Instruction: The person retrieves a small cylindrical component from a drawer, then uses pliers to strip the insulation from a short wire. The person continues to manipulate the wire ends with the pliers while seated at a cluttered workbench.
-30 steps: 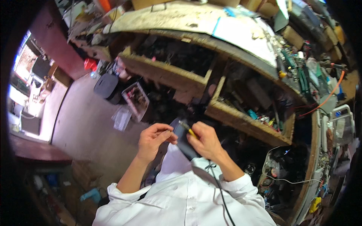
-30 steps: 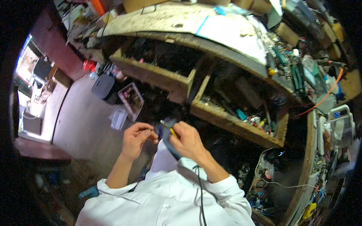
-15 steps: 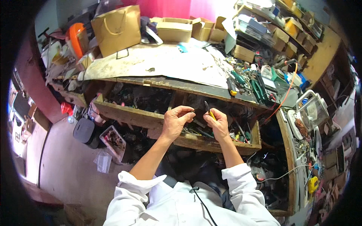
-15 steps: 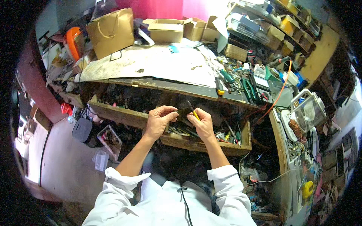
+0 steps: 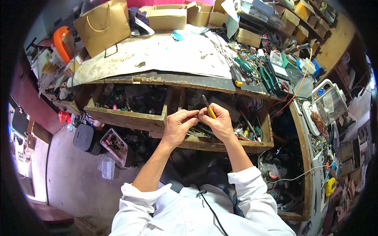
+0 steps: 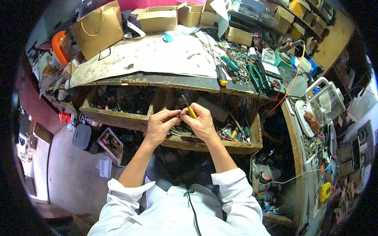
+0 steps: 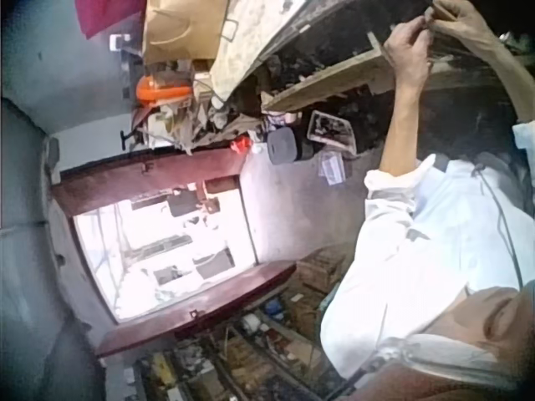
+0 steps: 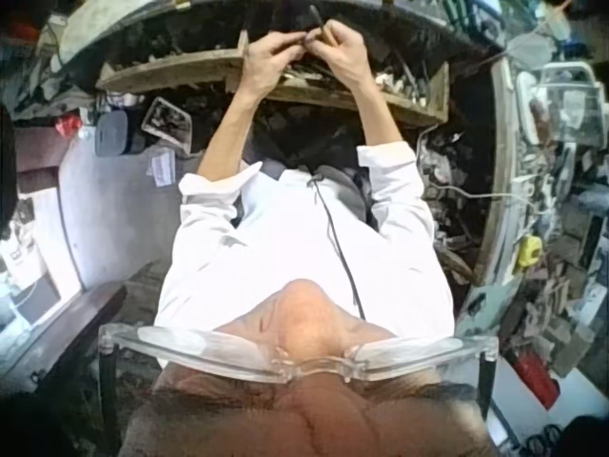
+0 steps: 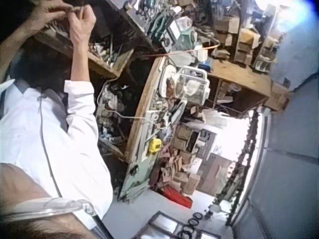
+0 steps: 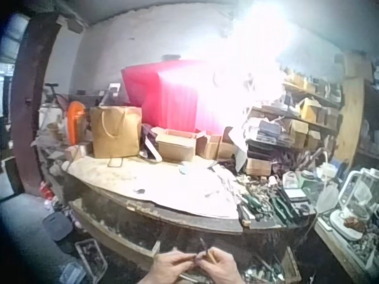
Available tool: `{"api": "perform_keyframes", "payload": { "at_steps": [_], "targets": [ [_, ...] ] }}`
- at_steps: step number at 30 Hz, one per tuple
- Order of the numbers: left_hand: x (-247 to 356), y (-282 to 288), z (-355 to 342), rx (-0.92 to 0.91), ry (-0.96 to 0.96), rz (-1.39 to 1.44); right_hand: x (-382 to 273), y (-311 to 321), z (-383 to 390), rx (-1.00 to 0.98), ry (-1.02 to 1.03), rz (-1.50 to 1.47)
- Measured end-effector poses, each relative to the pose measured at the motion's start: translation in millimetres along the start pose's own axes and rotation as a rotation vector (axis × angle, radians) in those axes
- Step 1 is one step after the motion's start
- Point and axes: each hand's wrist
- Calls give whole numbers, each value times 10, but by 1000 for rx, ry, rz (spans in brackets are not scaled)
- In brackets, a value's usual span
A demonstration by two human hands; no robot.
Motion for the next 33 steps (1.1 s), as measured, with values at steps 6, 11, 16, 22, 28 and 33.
{"api": "perform_keyframes", "payload": {
  "at_steps": [6, 11, 16, 22, 28, 33],
  "targets": [
    [-37, 10, -21, -28, 128, 297, -69, -33, -2, 60, 40, 94],
    [-49, 17, -22, -28, 132, 284, -156, -60, 12, 88, -10, 43],
    [-53, 27, -18, -5, 132, 295, -79, -3, 5, 63, -52, 32],
    [-55, 15, -14, -11, 117, 274, -61, -58, 5, 86, 20, -28],
    [-46, 18, -11, 4, 139, 292, -118, -86, 12, 99, -6, -36],
    [-63, 36, -6, 2, 119, 301, -146, -73, 23, 71, -2, -23]
  ]
}}
Point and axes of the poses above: each hand's wrist, its own z-axis away from the middle knuckle, its own y-axis out of the back of the hand, x = y × z, and after that the axes turned 3 degrees about -z, right-handed
